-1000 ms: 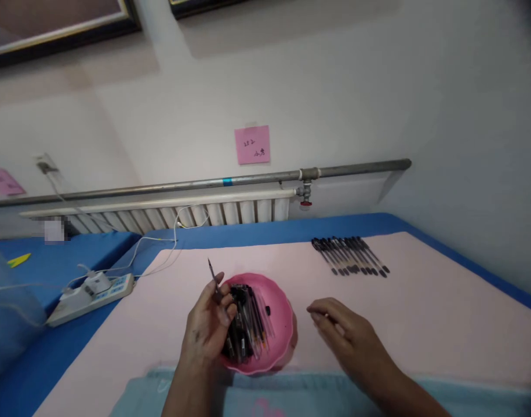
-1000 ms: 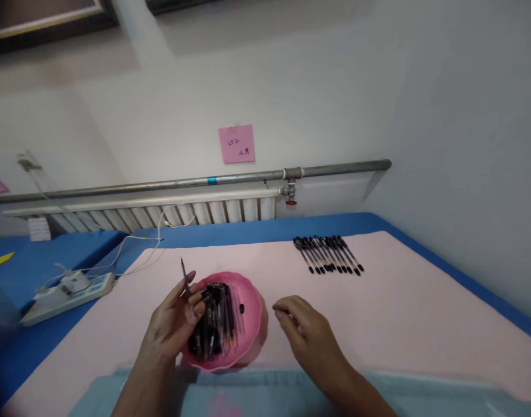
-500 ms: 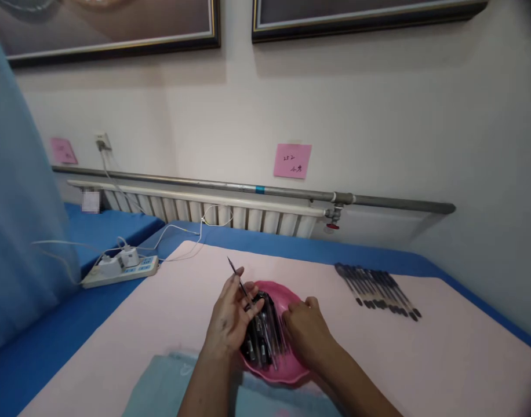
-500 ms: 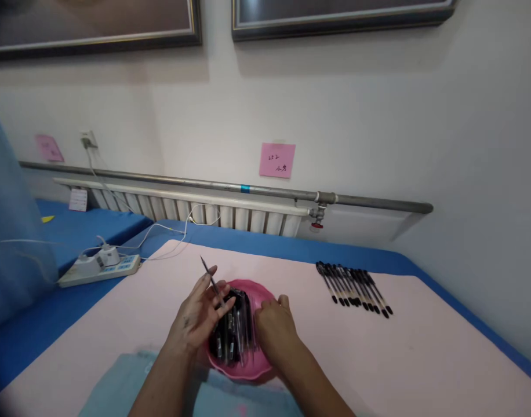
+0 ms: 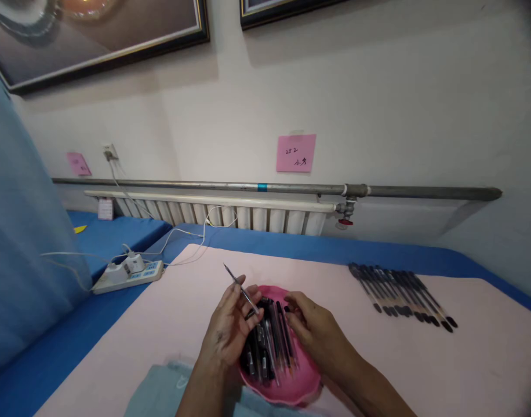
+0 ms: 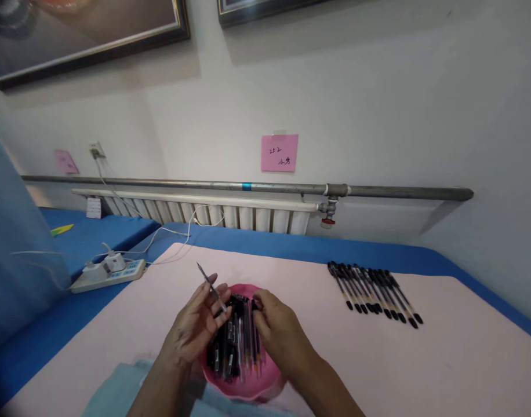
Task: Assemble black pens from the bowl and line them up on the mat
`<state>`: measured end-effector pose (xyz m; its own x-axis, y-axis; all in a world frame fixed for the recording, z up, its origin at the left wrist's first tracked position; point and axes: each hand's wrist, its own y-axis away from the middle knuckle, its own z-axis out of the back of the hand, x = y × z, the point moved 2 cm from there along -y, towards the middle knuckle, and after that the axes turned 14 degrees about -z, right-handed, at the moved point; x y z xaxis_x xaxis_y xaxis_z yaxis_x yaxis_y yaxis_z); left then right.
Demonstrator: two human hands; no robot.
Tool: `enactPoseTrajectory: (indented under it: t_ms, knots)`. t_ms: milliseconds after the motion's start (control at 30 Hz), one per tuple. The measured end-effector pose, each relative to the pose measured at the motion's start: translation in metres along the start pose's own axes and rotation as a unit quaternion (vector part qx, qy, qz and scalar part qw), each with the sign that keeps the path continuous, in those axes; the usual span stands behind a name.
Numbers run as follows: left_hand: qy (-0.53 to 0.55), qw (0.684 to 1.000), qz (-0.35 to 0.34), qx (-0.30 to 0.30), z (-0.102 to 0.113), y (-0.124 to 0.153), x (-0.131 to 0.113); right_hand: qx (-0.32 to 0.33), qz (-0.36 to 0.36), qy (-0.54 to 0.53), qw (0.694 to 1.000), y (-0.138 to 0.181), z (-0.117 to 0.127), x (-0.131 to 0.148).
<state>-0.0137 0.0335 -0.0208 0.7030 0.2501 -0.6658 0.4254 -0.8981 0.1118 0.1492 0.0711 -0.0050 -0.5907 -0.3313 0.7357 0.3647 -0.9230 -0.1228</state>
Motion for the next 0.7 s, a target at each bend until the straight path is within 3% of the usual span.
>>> enactPoseTrajectory:
  t_ms: [67,200,367,700]
  knots:
    - [-0.006,1.0,0.004,0.004,-0.002,0.001,0.004,0.008,-0.03,-0.101,0.994,0.0,0.0,0.001]
    - [-0.013,1.0,-0.002,0.007,-0.004,0.003,0.01,0.014,-0.045,-0.174,0.984,-0.001,-0.006,0.002]
    - [-0.015,1.0,-0.003,0.01,-0.008,0.005,0.011,0.041,-0.051,-0.185,0.981,0.0,-0.013,0.001]
    - [-0.026,1.0,-0.013,-0.004,-0.013,0.007,0.012,0.014,-0.058,-0.182,0.982,0.003,-0.011,0.004]
